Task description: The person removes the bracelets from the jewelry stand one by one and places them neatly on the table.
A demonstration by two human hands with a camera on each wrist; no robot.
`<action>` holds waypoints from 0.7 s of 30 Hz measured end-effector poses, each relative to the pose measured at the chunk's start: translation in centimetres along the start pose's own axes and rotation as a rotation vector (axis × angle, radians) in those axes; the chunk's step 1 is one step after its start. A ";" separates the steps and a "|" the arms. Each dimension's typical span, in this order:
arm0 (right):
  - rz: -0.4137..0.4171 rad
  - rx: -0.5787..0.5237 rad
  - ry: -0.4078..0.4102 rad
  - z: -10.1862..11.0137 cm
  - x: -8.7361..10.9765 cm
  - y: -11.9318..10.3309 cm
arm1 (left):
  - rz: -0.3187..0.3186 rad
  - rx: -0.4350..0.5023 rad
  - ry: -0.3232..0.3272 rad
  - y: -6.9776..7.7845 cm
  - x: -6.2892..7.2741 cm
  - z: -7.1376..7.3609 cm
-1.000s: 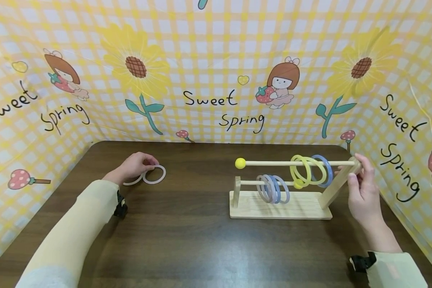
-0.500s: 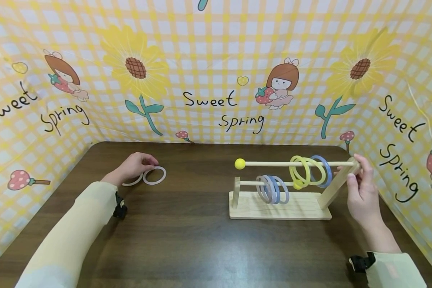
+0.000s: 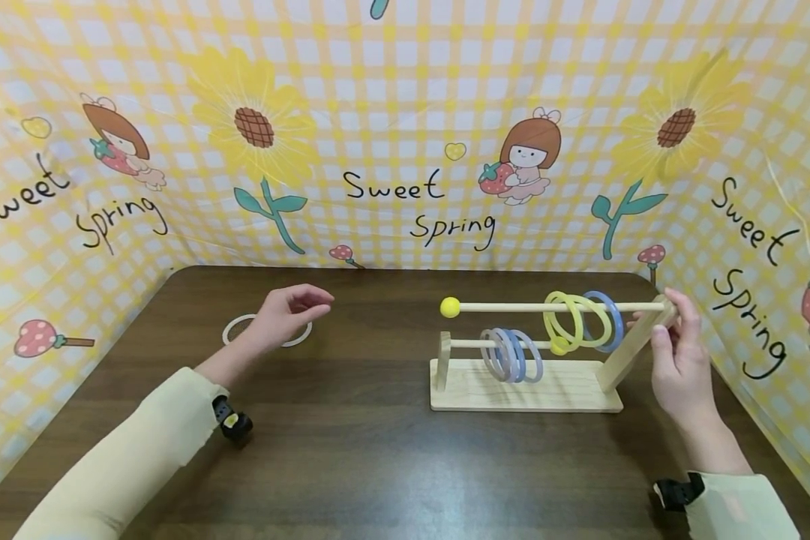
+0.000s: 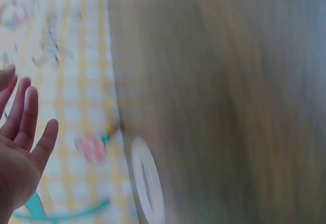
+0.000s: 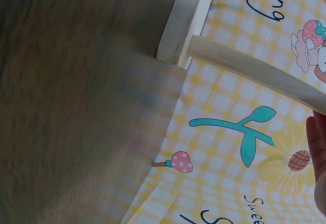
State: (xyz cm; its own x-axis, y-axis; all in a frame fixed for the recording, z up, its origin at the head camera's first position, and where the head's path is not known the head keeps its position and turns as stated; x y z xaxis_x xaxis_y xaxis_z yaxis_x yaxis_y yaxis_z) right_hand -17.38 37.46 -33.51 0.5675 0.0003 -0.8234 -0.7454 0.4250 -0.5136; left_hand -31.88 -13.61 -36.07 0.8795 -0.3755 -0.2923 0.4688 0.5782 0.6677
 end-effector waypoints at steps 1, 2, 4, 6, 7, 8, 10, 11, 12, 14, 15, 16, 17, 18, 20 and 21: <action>-0.001 0.001 0.000 0.0 0.0 -0.1 | -0.010 0.029 0.009 0.8 0.2 -0.3; -0.003 -0.002 -0.002 -0.1 0.0 -0.1 | -0.020 0.055 0.016 1.6 0.5 -0.7; -0.003 -0.007 -0.004 -0.1 0.0 -0.2 | -0.039 0.106 0.018 3.2 0.9 -1.4; -0.002 -0.017 -0.005 -0.2 0.0 -0.2 | -0.046 0.166 0.009 4.5 1.2 -2.3; -0.001 -0.020 -0.005 -0.2 0.0 -0.2 | -0.051 0.197 0.002 5.2 1.4 -2.8; -0.002 -0.023 -0.003 -0.1 0.0 -0.2 | -0.053 0.220 -0.006 5.8 1.5 -3.4; 0.000 -0.017 0.000 -0.1 0.0 -0.1 | -0.061 0.271 -0.023 7.1 1.8 -4.4; 0.000 -0.014 0.001 -0.1 0.0 -0.1 | -0.066 0.289 -0.033 7.7 1.9 -4.9; -0.002 -0.010 0.003 -0.1 0.1 -0.1 | -0.075 0.299 -0.043 8.2 2.0 -5.4; -0.007 -0.009 0.005 0.0 0.1 0.0 | -0.099 0.311 -0.067 9.4 2.1 -6.2; -0.007 -0.007 0.004 0.0 0.1 0.0 | -0.112 0.320 -0.079 10.0 2.2 -6.6; -0.010 -0.006 0.005 0.0 0.1 0.0 | -0.125 0.324 -0.089 10.6 2.3 -7.0; -0.013 -0.004 0.005 0.0 0.1 0.1 | -0.138 0.330 -0.099 11.1 2.3 -7.3; -0.016 -0.003 0.006 0.0 0.1 0.1 | -0.152 0.338 -0.109 11.6 2.4 -7.6; -0.017 0.001 0.006 0.1 0.1 0.1 | -0.170 0.357 -0.131 12.6 2.4 -8.2; -0.018 0.007 0.006 0.1 0.1 0.1 | -0.178 0.365 -0.143 13.1 2.4 -8.6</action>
State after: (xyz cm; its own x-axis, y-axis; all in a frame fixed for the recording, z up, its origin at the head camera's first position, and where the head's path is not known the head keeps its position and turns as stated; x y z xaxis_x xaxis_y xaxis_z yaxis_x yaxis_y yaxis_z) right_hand -17.36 37.56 -33.59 0.5790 -0.0131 -0.8152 -0.7323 0.4314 -0.5270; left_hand -22.92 -0.74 -33.91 0.7553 -0.5580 -0.3439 0.5299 0.2110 0.8214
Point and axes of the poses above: each hand's wrist, its own x-axis away from the middle knuckle, its own z-axis out of the back of the hand, y = z × x, the point moved 5 cm from there along -x, towards the middle knuckle, and after that the axes turned 12 degrees about -x, right-handed, at the moved point
